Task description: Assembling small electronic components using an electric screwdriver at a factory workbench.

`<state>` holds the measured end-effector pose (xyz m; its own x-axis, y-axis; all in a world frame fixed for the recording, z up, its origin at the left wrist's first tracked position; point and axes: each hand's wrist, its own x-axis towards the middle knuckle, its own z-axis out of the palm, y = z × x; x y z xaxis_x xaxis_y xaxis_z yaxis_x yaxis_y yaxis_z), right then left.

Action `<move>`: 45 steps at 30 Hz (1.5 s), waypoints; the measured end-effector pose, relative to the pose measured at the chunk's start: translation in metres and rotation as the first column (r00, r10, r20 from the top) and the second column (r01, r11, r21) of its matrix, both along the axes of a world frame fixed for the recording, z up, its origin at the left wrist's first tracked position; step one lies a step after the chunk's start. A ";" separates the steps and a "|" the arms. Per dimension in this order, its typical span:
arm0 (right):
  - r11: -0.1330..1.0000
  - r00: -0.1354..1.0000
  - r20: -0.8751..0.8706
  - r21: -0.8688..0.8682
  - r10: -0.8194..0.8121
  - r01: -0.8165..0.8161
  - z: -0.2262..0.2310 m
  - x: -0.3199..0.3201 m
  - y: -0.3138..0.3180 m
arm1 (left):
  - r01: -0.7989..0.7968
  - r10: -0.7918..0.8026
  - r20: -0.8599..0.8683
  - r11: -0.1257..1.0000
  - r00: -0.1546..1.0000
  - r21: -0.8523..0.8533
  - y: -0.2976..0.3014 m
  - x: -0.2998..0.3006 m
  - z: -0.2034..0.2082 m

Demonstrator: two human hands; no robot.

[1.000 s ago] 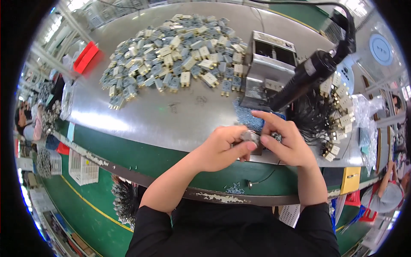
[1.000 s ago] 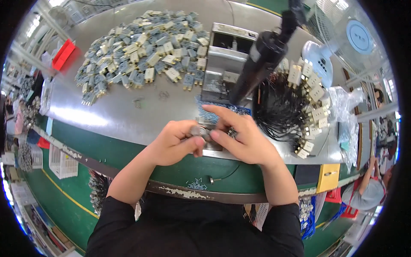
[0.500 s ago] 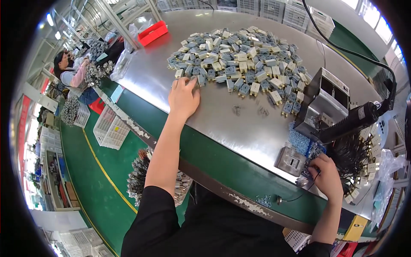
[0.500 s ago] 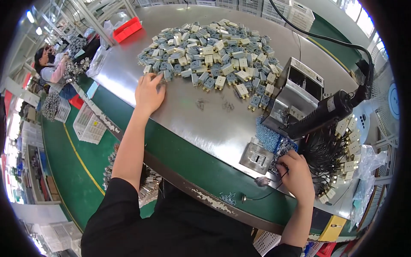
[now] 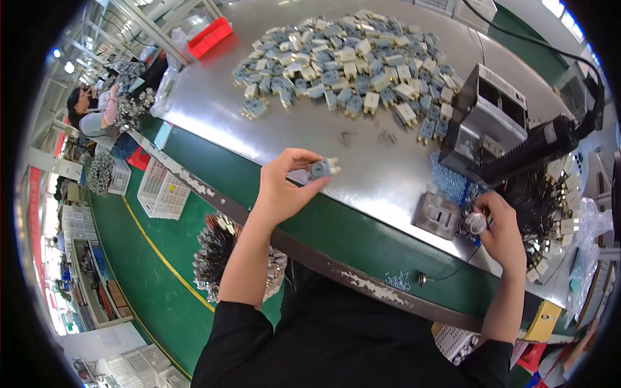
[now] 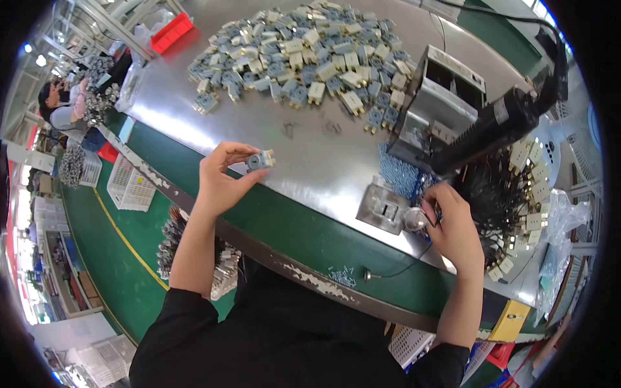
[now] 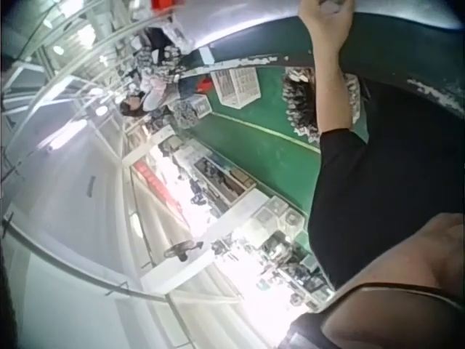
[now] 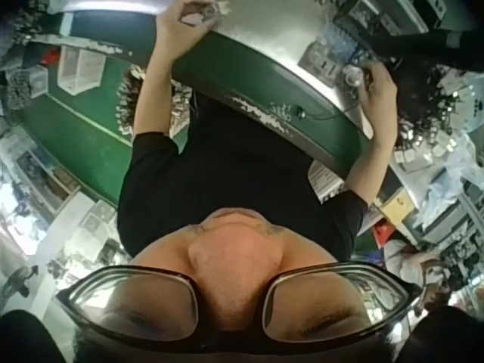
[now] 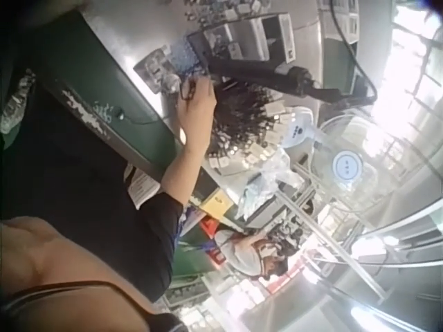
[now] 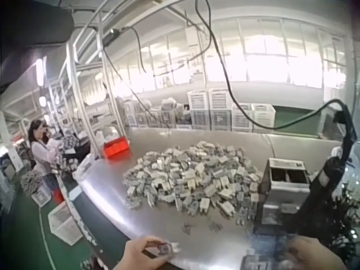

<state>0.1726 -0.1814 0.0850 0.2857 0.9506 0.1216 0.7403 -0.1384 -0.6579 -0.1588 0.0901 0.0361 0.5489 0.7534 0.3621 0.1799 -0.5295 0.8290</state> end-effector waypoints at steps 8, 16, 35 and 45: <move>0.996 0.999 0.011 0.083 0.044 -0.045 -0.007 0.003 0.007 | 0.383 -0.402 -0.019 0.856 0.916 0.347 -0.032 0.049 0.059; 0.996 1.000 -0.008 0.091 -0.015 0.016 -0.008 0.011 -0.003 | 0.526 -0.501 -0.162 0.820 0.850 0.227 -0.045 0.104 0.056; 0.994 0.996 -0.088 0.105 0.007 0.002 -0.007 0.013 -0.006 | 0.565 -0.564 -0.147 0.698 0.812 0.440 -0.087 0.156 -0.005; 0.964 0.995 -0.058 0.249 -0.080 0.092 0.008 0.012 -0.005 | 0.685 -0.571 -0.384 0.655 0.726 0.320 -0.047 0.187 0.026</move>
